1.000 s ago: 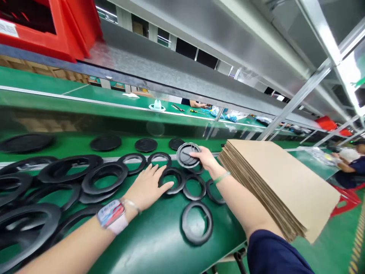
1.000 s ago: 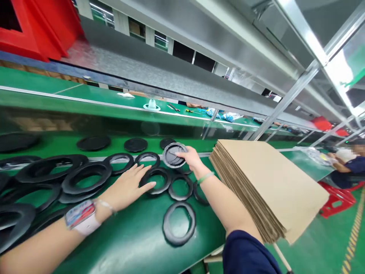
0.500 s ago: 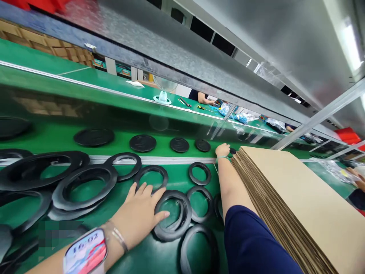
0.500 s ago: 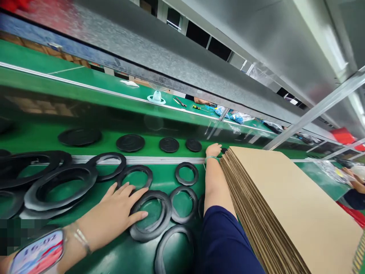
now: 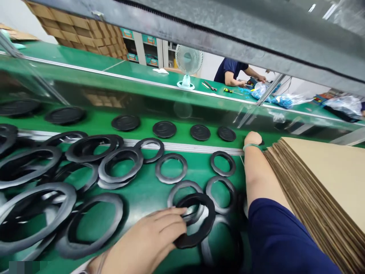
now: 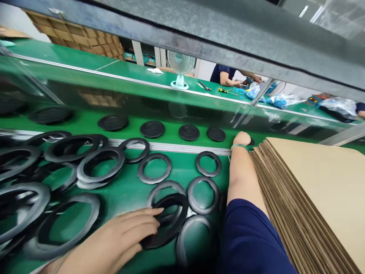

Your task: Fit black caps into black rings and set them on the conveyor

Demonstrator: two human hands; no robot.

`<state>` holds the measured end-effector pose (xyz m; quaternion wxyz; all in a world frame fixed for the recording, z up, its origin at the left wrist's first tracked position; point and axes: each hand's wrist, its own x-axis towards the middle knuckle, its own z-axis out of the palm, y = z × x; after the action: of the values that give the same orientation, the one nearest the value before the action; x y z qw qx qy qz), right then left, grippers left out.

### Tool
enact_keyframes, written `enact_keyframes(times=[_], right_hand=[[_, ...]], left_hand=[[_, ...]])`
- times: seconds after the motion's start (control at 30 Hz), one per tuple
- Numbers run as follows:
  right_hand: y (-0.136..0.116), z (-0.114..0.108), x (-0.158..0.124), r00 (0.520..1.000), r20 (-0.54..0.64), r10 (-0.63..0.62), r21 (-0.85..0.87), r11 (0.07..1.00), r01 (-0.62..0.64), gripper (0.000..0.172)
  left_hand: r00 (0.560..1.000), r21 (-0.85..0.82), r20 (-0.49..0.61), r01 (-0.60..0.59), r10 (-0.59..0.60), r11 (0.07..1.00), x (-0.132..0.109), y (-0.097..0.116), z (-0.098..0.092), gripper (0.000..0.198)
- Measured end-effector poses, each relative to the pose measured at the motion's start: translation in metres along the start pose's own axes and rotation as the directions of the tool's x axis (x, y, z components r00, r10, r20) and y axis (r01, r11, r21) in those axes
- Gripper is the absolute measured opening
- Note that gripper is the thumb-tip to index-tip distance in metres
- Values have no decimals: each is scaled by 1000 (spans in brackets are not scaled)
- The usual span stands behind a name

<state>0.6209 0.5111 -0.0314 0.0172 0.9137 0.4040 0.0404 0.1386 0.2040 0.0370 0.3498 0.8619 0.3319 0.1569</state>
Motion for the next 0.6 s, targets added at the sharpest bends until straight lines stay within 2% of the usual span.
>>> enact_keyframes(times=[0.03, 0.07, 0.13, 0.17, 0.2, 0.23, 0.3, 0.37, 0.43, 0.47, 0.53, 0.57, 0.6], right_hand=[[-5, -3, -3, 999, -12, -45, -11, 999, 45, 26], [-11, -6, -7, 996, -22, -86, -19, 996, 86, 25], [-21, -16, -20, 986, -32, -164, -30, 986, 163, 25], [-26, -23, -29, 979, -32, -201, -38, 979, 200, 27], [-30, -30, -41, 969, -31, -244, -47, 969, 242, 28], [-33, -39, -56, 953, -34, -302, -54, 952, 300, 29], [-36, -61, -97, 885, -63, -461, -39, 888, 459, 32], [-32, -87, -157, 761, -134, -634, 24, 766, 642, 32], [-18, -113, -233, 602, -221, -768, 106, 594, 797, 30], [-9, -125, -275, 514, -249, -821, 130, 497, 858, 28], [15, -140, -362, 294, -286, -912, 173, 253, 952, 30], [27, -142, -403, 176, -282, -943, 189, 126, 974, 32], [37, -140, -441, 98, -273, -957, 203, 42, 978, 31]], left_hand=[[993, -167, -41, 103, -111, 981, -10, 0, 0, 22], [971, -357, -62, 195, -232, 913, -21, -2, 2, 22], [901, -686, 1, 316, -433, 655, -49, -7, 8, 31], [868, -785, 61, 347, -494, 513, -64, -11, 13, 36], [838, -841, 111, 366, -535, 399, -79, -14, 19, 40], [807, -865, 146, 385, -572, 322, -93, -17, 24, 43], [756, -865, 188, 430, -628, 258, -120, -20, 35, 46], [728, -855, 198, 455, -656, 247, -142, -19, 43, 48], [710, -857, 192, 458, -677, 237, -158, -16, 47, 53], [701, -863, 181, 450, -690, 231, -165, -14, 48, 58], [690, -882, 152, 418, -708, 217, -176, -8, 49, 71], [685, -893, 139, 399, -715, 208, -180, -5, 48, 75], [680, -903, 130, 382, -722, 196, -185, -2, 47, 77]])
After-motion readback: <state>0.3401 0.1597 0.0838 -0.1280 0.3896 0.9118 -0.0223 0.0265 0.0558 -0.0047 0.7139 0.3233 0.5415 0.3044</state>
